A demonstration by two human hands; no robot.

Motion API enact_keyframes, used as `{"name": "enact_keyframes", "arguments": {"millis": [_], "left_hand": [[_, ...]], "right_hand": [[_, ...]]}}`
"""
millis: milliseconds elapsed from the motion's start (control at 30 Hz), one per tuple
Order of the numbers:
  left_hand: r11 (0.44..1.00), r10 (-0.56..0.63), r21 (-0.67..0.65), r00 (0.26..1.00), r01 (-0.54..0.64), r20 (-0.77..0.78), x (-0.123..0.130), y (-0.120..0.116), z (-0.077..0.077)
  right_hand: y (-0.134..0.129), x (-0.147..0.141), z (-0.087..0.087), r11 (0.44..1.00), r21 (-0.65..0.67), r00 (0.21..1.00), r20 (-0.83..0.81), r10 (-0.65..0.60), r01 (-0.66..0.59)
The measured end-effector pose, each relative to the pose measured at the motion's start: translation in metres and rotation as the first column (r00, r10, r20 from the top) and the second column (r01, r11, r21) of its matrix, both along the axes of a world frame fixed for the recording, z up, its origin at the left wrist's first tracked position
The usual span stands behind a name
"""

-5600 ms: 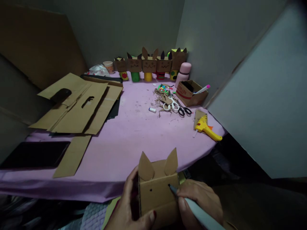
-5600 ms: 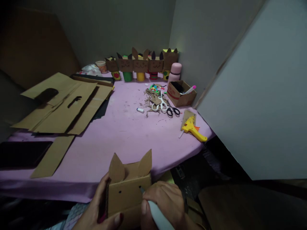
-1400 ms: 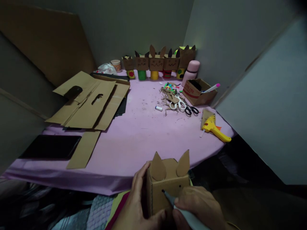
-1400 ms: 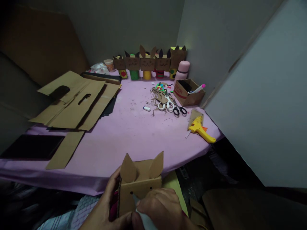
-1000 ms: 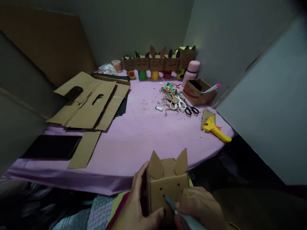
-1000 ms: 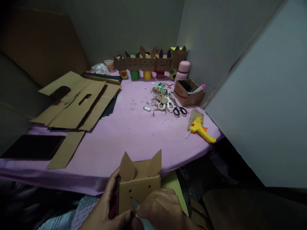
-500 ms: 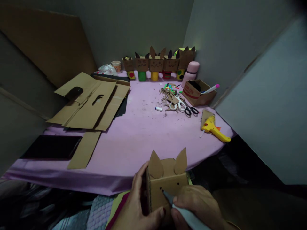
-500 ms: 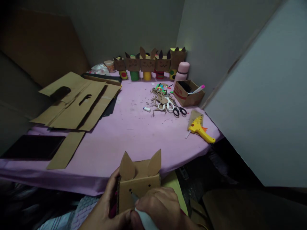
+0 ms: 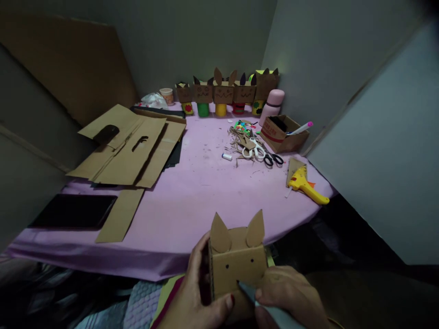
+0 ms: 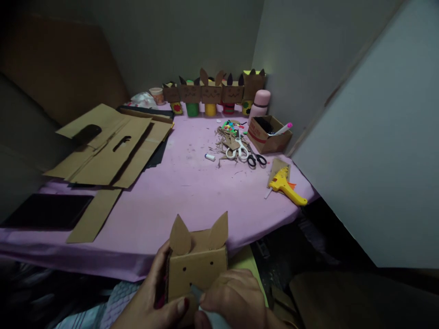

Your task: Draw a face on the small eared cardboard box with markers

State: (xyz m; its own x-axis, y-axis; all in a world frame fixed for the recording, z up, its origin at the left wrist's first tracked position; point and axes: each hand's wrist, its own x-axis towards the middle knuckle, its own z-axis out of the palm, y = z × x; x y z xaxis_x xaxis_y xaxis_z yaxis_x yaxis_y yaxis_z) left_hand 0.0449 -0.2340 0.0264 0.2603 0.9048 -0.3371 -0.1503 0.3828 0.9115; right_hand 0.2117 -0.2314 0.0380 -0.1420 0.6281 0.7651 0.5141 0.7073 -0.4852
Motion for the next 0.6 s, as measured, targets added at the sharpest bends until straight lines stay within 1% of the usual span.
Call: {"name": "enact_keyframes", "arguments": {"millis": [167, 267, 333, 400, 467, 567, 600], "left_hand": [[1.000, -0.009, -0.022, 0.999, 0.009, 0.039, 0.0015, 0.0009, 0.0007], [1.000, -0.009, 0.019, 1.000, 0.009, 0.022, 0.0005, 0.0015, 0.0004], [1.000, -0.018, 0.024, 1.000, 0.018, 0.021, -0.0005, 0.0017, 0.0005], [0.999, -0.035, -0.001, 0.999, 0.035, 0.036, -0.0014, 0.0015, 0.0000], [0.999, -0.045, -0.023, 0.998, 0.046, 0.049, -0.0018, 0.0011, -0.0015], [0.999, -0.031, 0.010, 0.998, 0.030, 0.055, -0.0019, 0.0004, -0.0052], [0.999, -0.026, 0.022, 0.997, 0.025, 0.068, -0.0019, 0.0002, -0.0063]], "right_hand": [[0.0018, -0.0011, -0.0051, 0.998, 0.036, 0.996, -0.067, 0.056, -0.054], [0.0012, -0.0032, -0.0085, 0.999, 0.029, 0.994, -0.100, 0.043, -0.041], [-0.0005, -0.0025, -0.0097, 1.000, 0.011, 0.994, -0.106, 0.028, -0.027], [-0.0020, -0.0001, -0.0093, 1.000, -0.011, 0.996, -0.085, 0.016, -0.017], [-0.0024, 0.0021, -0.0072, 0.999, -0.031, 0.999, -0.032, 0.007, -0.008], [-0.0013, 0.0003, -0.0044, 1.000, -0.023, 1.000, 0.031, 0.005, -0.004], [-0.0011, -0.0017, -0.0042, 1.000, -0.004, 1.000, 0.020, -0.013, 0.013]]}}
